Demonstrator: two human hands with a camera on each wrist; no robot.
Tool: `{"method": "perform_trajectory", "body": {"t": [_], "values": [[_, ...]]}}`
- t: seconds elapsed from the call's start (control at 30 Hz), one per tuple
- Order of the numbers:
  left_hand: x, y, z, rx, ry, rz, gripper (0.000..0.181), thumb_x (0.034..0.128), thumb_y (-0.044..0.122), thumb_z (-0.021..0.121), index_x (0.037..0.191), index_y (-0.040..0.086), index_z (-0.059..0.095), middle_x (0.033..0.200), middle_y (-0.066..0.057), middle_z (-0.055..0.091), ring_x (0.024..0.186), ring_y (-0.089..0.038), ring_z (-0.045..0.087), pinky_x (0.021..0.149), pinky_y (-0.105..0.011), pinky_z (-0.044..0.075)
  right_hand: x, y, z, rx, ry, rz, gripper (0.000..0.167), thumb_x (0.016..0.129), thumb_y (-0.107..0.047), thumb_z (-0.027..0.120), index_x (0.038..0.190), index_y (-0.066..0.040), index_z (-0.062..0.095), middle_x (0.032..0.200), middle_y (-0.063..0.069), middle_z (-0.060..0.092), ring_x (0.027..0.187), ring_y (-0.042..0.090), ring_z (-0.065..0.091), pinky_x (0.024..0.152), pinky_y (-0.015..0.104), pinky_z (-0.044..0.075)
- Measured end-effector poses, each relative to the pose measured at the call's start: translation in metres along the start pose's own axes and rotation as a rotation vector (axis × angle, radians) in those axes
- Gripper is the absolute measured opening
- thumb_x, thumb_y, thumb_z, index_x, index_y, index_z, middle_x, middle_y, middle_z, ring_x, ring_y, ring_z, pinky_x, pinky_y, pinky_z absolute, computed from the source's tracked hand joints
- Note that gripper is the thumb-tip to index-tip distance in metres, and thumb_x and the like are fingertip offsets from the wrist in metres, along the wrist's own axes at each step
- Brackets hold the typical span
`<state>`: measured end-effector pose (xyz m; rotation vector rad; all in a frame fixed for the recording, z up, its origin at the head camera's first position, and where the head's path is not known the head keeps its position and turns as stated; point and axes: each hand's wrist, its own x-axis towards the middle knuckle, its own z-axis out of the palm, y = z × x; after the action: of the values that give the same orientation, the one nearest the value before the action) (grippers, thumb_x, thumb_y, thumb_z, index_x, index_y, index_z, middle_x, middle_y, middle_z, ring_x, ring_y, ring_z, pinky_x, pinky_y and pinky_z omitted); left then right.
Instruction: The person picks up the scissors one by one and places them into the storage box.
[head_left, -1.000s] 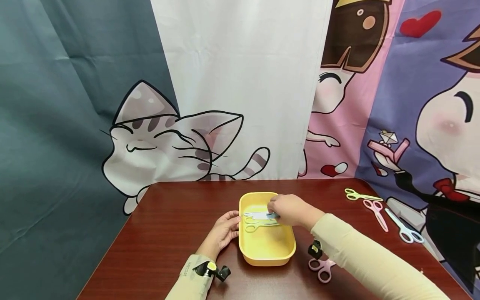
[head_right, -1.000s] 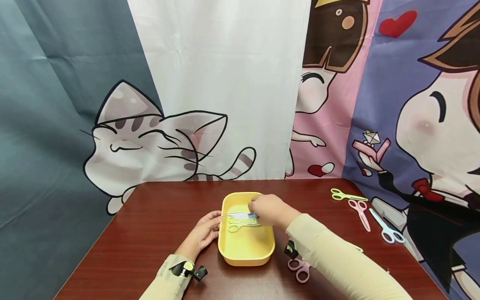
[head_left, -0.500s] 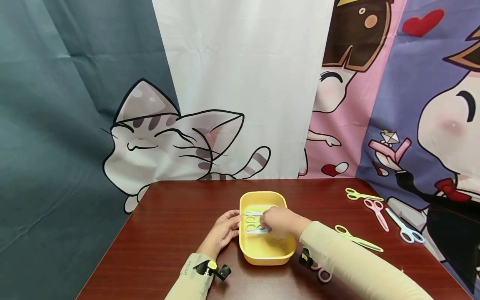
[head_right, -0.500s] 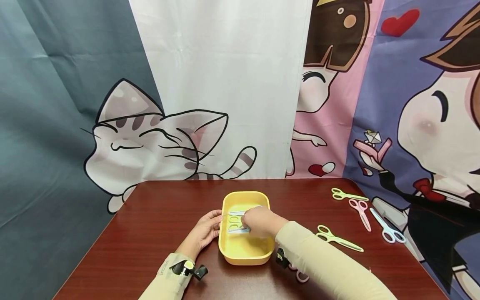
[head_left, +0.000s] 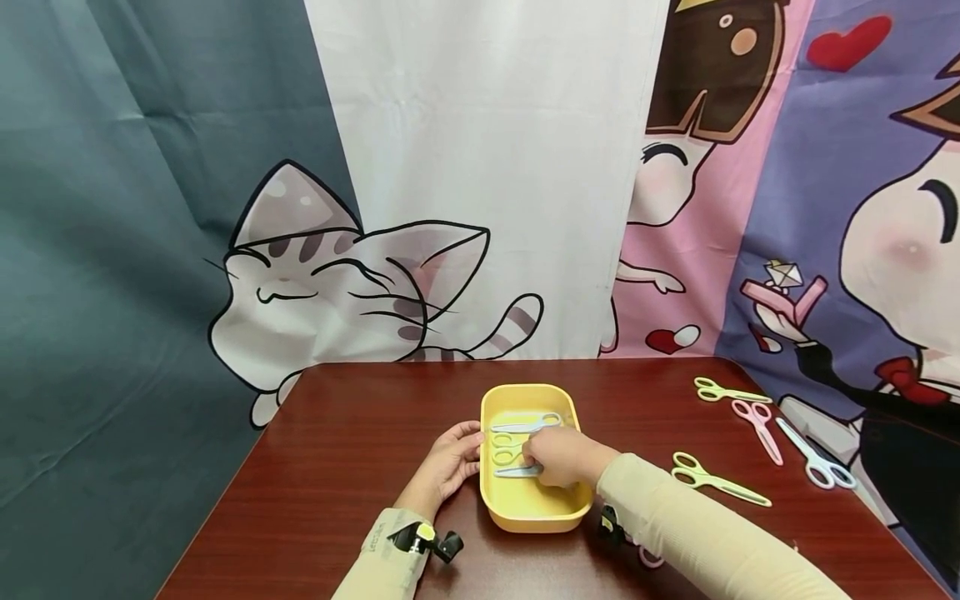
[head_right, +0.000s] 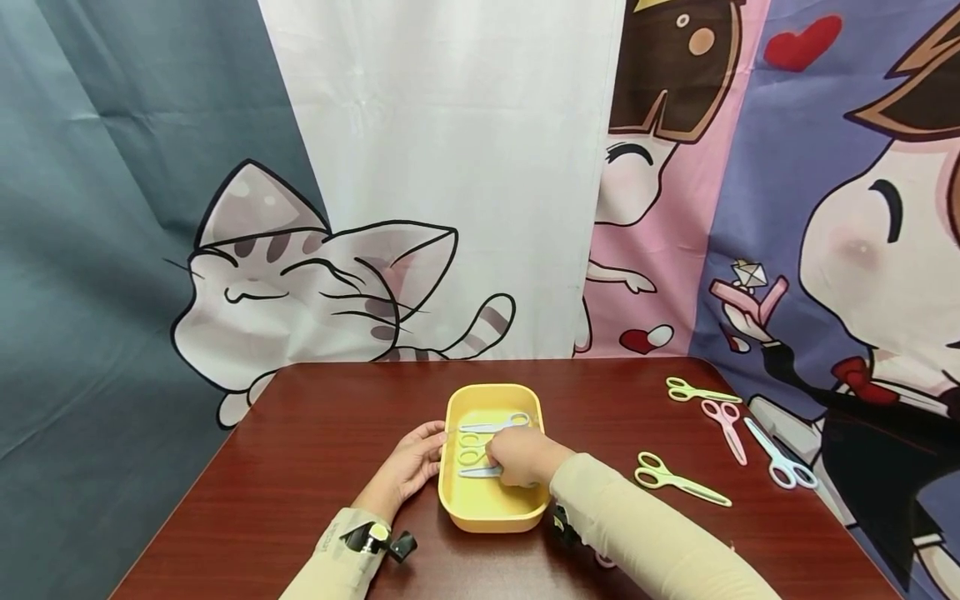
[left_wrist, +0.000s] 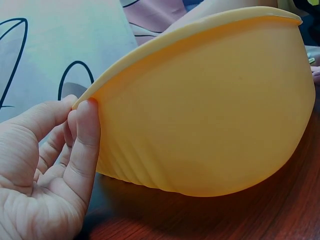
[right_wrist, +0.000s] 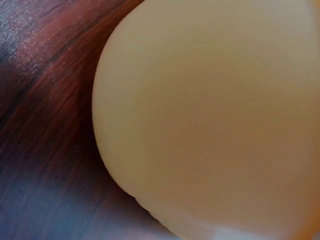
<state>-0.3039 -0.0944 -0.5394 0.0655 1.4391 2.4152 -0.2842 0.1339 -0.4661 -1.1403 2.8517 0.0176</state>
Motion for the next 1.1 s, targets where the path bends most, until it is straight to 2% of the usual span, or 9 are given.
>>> {"method": "perform_trajectory", "body": {"t": [0.33,0.57,0.93,1.1], "values": [[-0.0006,0.0016,0.0007,0.001,0.003,-0.001,0.016,0.0989,0.000,0.059,0.111,0.009,0.056,0.087,-0.001,0.066,0.063,-0.007,0.064,0.055,-0.021,0.056,0.0024,0.0043,0.0058,-0.015,0.055,-0.041,0.015,0.080,-0.010,0.075,0.080,-0.017,0.062,0.074,-0.009,0.046,0.065,0.008,0.041,0.061,0.022,0.041],[-0.0009,0.0019,0.0014,-0.001,0.002,-0.006,0.016,0.0984,0.000,0.059,0.111,0.010,0.056,0.086,-0.001,0.066,0.062,-0.006,0.064,0.055,-0.021,0.056,0.0032,0.0057,0.0044,0.030,0.049,-0.050,0.013,0.082,-0.008,0.074,0.081,-0.014,0.062,0.074,-0.009,0.046,0.066,0.008,0.041,0.063,0.021,0.041],[-0.0005,0.0017,0.0010,-0.012,-0.003,-0.011,0.016,0.0988,0.000,0.059,0.110,0.011,0.057,0.087,-0.001,0.067,0.063,-0.007,0.064,0.055,-0.021,0.056,0.0054,0.0075,0.0054,0.040,0.037,-0.034,0.013,0.084,-0.009,0.075,0.082,-0.015,0.063,0.073,-0.010,0.048,0.066,0.008,0.043,0.066,0.022,0.044],[-0.0002,0.0007,0.0005,-0.016,-0.007,-0.006,0.016,0.0985,-0.001,0.059,0.110,0.011,0.057,0.087,-0.001,0.067,0.063,-0.006,0.064,0.055,-0.021,0.056,0.0054,0.0064,0.0058,0.050,0.047,-0.025,0.014,0.083,-0.010,0.077,0.089,-0.015,0.065,0.080,-0.008,0.053,0.071,0.008,0.048,0.070,0.025,0.050]]}}
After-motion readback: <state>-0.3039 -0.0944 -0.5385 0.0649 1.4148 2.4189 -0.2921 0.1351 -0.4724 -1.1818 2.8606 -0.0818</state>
